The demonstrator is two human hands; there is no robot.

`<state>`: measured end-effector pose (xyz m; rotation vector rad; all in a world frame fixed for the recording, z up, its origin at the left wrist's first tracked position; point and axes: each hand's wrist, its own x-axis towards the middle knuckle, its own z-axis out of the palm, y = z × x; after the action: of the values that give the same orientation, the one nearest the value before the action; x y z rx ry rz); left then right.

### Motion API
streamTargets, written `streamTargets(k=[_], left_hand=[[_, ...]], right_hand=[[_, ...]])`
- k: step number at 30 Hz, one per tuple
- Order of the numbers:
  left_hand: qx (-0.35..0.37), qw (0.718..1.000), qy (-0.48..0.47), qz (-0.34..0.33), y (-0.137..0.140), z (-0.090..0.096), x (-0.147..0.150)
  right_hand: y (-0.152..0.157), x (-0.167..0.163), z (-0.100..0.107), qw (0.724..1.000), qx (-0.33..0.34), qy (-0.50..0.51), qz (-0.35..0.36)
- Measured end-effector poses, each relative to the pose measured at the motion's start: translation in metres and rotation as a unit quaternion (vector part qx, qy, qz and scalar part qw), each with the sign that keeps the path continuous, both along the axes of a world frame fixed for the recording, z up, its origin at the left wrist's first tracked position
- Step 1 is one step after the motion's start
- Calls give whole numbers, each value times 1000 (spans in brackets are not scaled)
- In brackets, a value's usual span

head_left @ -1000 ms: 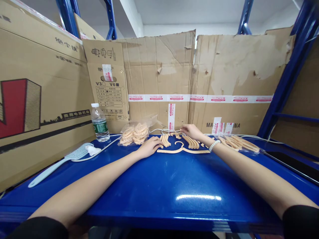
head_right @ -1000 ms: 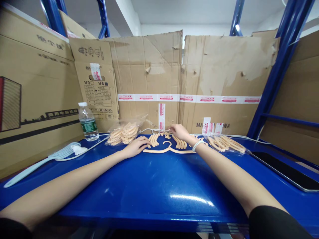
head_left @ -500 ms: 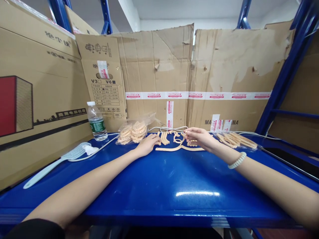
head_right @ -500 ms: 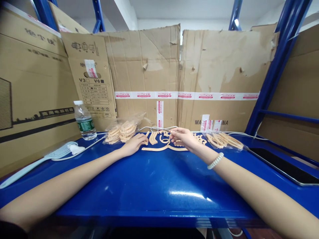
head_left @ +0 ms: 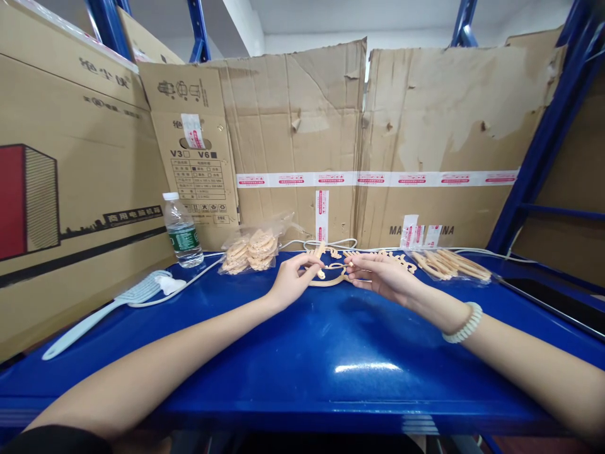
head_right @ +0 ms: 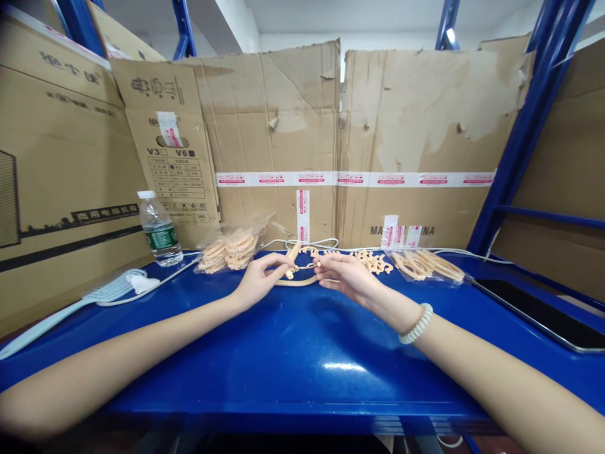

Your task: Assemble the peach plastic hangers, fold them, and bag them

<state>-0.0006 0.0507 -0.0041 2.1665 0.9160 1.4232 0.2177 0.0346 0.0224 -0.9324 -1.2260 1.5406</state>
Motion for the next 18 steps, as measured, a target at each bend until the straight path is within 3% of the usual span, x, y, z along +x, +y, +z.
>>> streamTargets(k=[3, 11, 18], left_hand=[[-61, 997, -41, -2, -4, -4, 6], [-116, 982, -147, -15, -10, -6, 9], [-249, 932, -242, -101, -11, -12, 11]], right_hand=[[-3, -2, -2, 1000, -2, -10, 3], [-5, -5, -5, 999, -26, 12, -34], [-2, -4, -9, 997, -59, 35, -35]])
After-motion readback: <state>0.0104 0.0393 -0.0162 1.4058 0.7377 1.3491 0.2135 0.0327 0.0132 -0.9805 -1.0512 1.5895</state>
